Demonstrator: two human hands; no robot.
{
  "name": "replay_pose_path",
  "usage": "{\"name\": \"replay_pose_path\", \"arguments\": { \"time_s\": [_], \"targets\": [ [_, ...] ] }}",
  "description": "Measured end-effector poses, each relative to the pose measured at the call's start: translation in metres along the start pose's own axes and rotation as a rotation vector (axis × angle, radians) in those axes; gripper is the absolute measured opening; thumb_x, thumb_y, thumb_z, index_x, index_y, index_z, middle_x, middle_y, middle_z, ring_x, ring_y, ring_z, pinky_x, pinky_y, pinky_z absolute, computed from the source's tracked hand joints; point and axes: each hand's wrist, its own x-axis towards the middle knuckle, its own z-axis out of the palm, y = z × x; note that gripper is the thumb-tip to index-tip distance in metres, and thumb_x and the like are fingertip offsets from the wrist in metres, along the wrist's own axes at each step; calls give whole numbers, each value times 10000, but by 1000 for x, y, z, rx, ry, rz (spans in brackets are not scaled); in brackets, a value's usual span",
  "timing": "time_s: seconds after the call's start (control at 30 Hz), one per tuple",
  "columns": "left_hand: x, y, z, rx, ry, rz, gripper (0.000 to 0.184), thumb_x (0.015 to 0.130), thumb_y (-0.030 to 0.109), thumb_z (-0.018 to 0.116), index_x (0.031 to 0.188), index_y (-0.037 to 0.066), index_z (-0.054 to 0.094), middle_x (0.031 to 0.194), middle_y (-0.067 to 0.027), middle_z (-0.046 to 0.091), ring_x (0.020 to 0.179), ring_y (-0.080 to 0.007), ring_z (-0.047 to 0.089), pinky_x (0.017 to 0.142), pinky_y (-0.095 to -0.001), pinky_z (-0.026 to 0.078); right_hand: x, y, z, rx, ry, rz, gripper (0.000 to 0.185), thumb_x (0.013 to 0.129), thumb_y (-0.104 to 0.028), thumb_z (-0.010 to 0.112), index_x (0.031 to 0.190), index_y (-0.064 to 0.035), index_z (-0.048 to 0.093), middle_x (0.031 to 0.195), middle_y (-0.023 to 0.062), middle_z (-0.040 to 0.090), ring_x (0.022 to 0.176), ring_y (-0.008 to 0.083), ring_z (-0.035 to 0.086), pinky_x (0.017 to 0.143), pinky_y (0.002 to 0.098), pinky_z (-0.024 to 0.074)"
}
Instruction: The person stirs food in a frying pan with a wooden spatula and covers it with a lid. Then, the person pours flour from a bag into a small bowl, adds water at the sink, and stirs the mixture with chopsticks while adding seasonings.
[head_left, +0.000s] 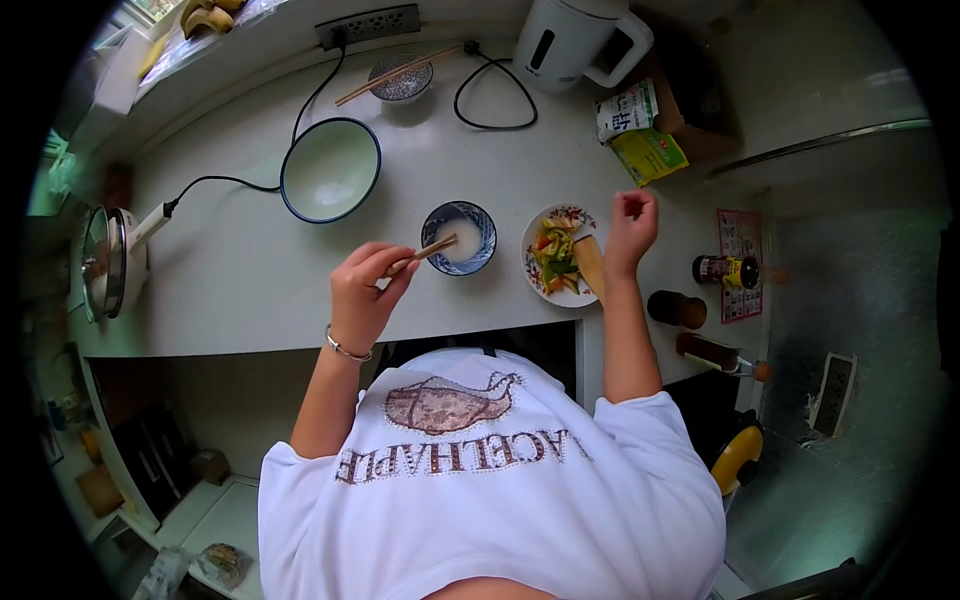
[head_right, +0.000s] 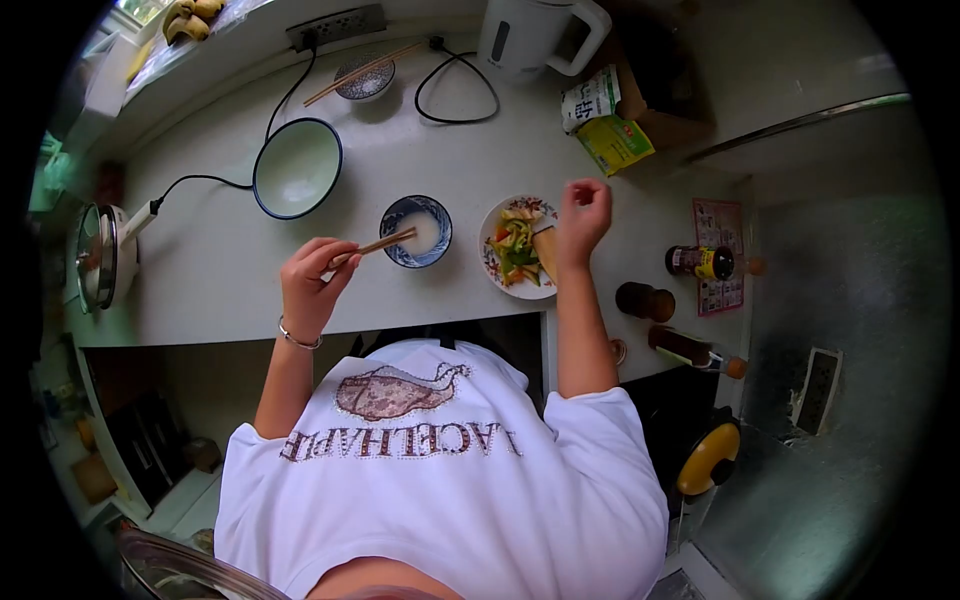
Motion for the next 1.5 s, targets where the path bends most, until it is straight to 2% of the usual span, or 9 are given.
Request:
{"name": "replay_pose_path", "arguments": {
  "time_s": [0.1,0.17,0.43,0.5,0.7,1.07,1.17,1.2,1.5],
  "targets": [
    [5,9,15,-63,-62,78,124,724,27,689,842,19,654,788,-79,618,612,-151,594,547,-246,489,-72,-97,25,-85,-665,-294,236,701,-69,679,917,-79,585,886,65,510,737,223,539,660,305,465],
    [6,14,25,-15,-128,201,159,714,21,690,867,21,646,809,-83,616,633,-165,602,555,-256,492,-99,-115,40,-137,-755,-416,257,709,-82,663,956,-88,593,912,74,506,783,242,548,660,329,474],
    [-10,-3,34,-146,-139,328,278,724,35,684,992,29,612,941,-88,607,721,-165,608,594,-259,507,-116,-101,23,24,-570,-77,119,790,-48,573,884,8,617,840,116,559,745,234,586,643,313,470],
    [-17,-31,22,-137,-171,87,273,752,113,677,997,22,601,912,-103,609,738,-203,612,604,-286,507,-117,-82,11,94,-611,113,128,811,-61,578,898,13,636,810,94,590,708,182,596,615,271,478],
    [-42,-95,11,-420,-377,-512,234,873,168,564,1074,49,574,909,-35,617,757,-94,593,599,-221,479,-127,-74,27,277,-487,447,160,846,-94,584,910,39,646,821,71,625,624,96,591,571,206,490],
    [-57,-114,24,-686,-533,-712,338,919,226,473,1202,43,458,978,-67,605,787,-120,590,656,-244,490,-110,-69,19,233,-318,541,175,846,-108,599,935,40,627,762,61,624,661,102,604,596,211,507],
    [-55,-120,35,-776,-500,-800,418,927,236,452,1288,43,369,1009,-85,605,818,-145,602,692,-262,502,-119,-76,34,322,-441,437,163,853,-114,591,909,33,633,734,44,625,631,86,595,574,204,498],
    [-55,-120,38,-778,-497,-799,418,927,236,452,1288,43,369,1009,-85,605,818,-145,602,692,-262,502,-118,-72,27,257,-501,505,188,871,-117,568,969,38,611,850,83,638,695,98,593,633,211,504],
    [-41,-112,60,-1112,-390,-994,502,941,322,400,1399,219,221,1211,-117,496,1039,-232,532,848,-354,480,-116,-67,20,295,-434,497,169,856,-115,587,928,33,625,744,59,632,617,86,591,575,199,497]
  ]
}}
